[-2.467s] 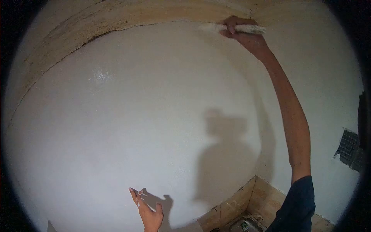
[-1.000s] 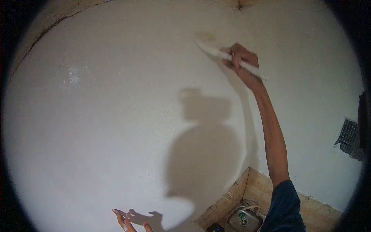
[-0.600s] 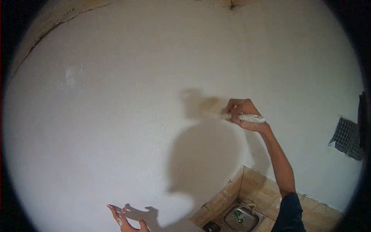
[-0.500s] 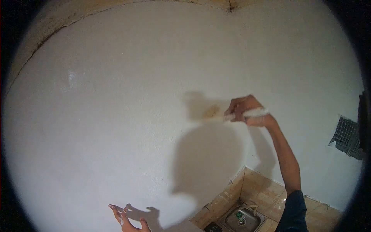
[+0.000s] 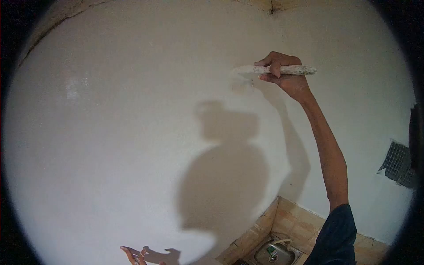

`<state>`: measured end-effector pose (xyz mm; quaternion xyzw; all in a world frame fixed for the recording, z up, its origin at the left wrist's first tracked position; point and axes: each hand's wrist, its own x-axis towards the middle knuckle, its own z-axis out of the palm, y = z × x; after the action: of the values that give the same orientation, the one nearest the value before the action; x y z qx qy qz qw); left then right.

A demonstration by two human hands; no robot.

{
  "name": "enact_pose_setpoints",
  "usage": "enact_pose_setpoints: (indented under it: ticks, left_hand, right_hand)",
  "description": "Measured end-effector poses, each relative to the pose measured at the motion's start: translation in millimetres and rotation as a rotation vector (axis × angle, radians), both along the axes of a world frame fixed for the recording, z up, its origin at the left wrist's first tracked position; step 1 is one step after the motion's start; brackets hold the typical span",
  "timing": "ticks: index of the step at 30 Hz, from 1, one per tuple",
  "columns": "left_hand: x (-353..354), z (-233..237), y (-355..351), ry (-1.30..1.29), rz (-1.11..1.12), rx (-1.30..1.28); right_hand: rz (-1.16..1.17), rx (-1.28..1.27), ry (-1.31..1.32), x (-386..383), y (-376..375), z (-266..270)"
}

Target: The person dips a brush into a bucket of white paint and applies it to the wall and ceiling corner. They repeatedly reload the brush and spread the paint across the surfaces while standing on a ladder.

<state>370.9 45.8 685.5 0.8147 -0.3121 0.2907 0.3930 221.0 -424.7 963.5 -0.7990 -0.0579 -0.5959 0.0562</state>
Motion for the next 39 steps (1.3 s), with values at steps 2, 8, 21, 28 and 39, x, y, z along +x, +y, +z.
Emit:
enact_pose_setpoints:
  ticks: [2, 8, 21, 28, 39]
  left_hand:
    - [1.1, -2.8, -4.5, -0.08, 0.029, 0.054]
    - [4.3, -9.8, -13.1, -0.088, 0.069, 0.042]
    - [8.1, -10.1, -7.3, -0.038, 0.028, 0.061]
    - [5.6, 4.7, -3.3, 0.05, -0.007, 0.002]
    - [40.8, -3.8, 85.1, -0.026, -0.248, -0.161]
  right_hand:
    - [-0.026, 0.003, -0.031, 2.4, 4.8, -5.0]
    - [-0.086, -0.147, -0.141, 6.8, -6.3, 17.9]
    - [0.006, -0.183, -0.162, 27.4, 24.3, -50.1]
    - [0.261, -0.18, 0.423, 2.4, 111.1, -111.8]
    - [-0.006, -0.31, -0.22, 53.2, 210.4, 82.7]
